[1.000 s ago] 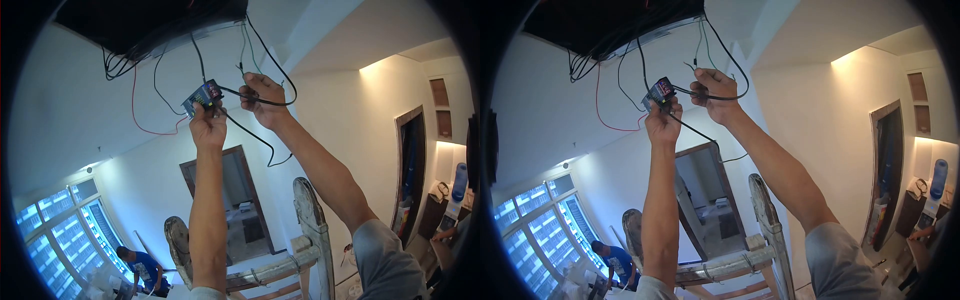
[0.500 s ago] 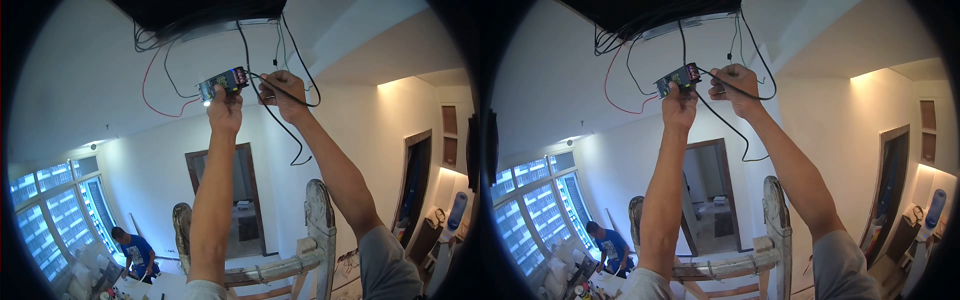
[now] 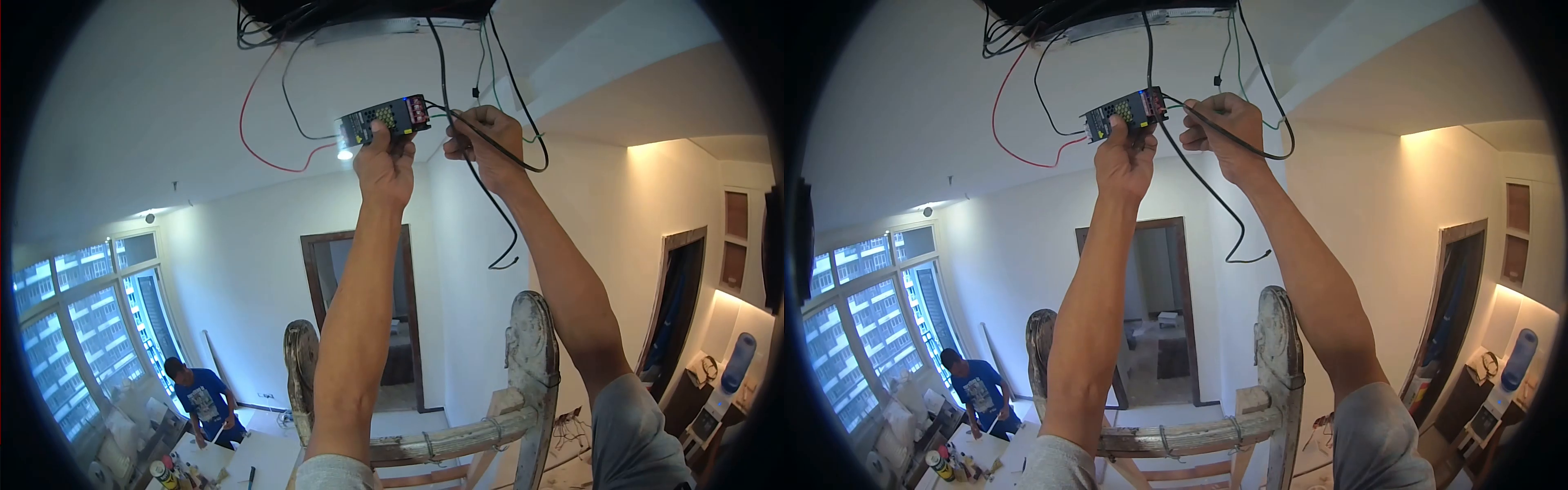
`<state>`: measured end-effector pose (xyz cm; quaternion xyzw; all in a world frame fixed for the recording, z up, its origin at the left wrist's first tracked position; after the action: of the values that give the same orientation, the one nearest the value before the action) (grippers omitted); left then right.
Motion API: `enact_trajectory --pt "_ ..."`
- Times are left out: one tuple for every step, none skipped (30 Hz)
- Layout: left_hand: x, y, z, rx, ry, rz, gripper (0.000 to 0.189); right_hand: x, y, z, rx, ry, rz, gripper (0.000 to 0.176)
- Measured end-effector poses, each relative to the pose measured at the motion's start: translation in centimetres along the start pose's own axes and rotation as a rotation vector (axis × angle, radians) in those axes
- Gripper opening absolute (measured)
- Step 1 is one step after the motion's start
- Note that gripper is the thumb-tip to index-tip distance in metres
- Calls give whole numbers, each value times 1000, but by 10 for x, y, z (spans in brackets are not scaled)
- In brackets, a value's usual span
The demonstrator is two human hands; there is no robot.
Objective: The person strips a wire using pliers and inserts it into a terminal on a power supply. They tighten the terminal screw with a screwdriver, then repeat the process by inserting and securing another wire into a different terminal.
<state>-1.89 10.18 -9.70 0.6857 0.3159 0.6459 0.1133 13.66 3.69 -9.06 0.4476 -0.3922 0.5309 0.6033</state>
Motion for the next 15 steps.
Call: enact_trajectory --pt "0 0 0 17 12 -11 32 0 0 0 -1 3 5 31" --pt "2 -2 0 14 15 -16 32 -1 1 2 -9 6 -5 30" --pt "4 -4 0 35 31 6 32 -2 1 2 -16 10 -16 29" --pt "5 -7 1 55 47 28 32 -2 1 2 -17 12 -10 29" --pt "3 -5 -1 52 51 24 32 -1 0 2 -33 12 -18 29" --pt "2 -4 -1 52 57 14 31 0 -1 1 -49 14 -27 29" --pt "0 -2 -2 53 62 4 30 0 -1 0 -50 10 -26 29" --pt "1 -4 -1 51 62 1 30 0 -1 0 -52 13 -25 29" --pt "2 -4 0 51 62 -3 30 -1 -1 0 -65 1 -24 28" --pt "3 -5 1 52 62 -7 29 -1 -1 0 -79 -12 -23 27" --pt "3 -5 2 50 60 -8 29 -2 -1 0 -81 -11 -24 27" --pt "2 -5 3 45 59 -7 29 -1 -1 0 -71 -14 -17 26" --pt "2 -5 4 40 59 -5 29 -1 -1 0 -61 -18 -11 25" --pt "1 -4 4 40 58 -5 29 -1 -1 0 -62 -17 -12 25" --pt "0 -3 4 44 54 -6 29 -1 -1 -1 -61 -25 -7 25"
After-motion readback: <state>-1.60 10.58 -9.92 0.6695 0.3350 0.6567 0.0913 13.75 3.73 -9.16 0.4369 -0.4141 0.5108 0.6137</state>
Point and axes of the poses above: each hand's wrist, its own x-axis towards the middle knuckle, its own y-axis out of the palm, z = x × y, the point moved 1 cm from there along x, towards the middle knuckle, and after that the axes turned 5 degrees about -x, right-handed, at the moved point
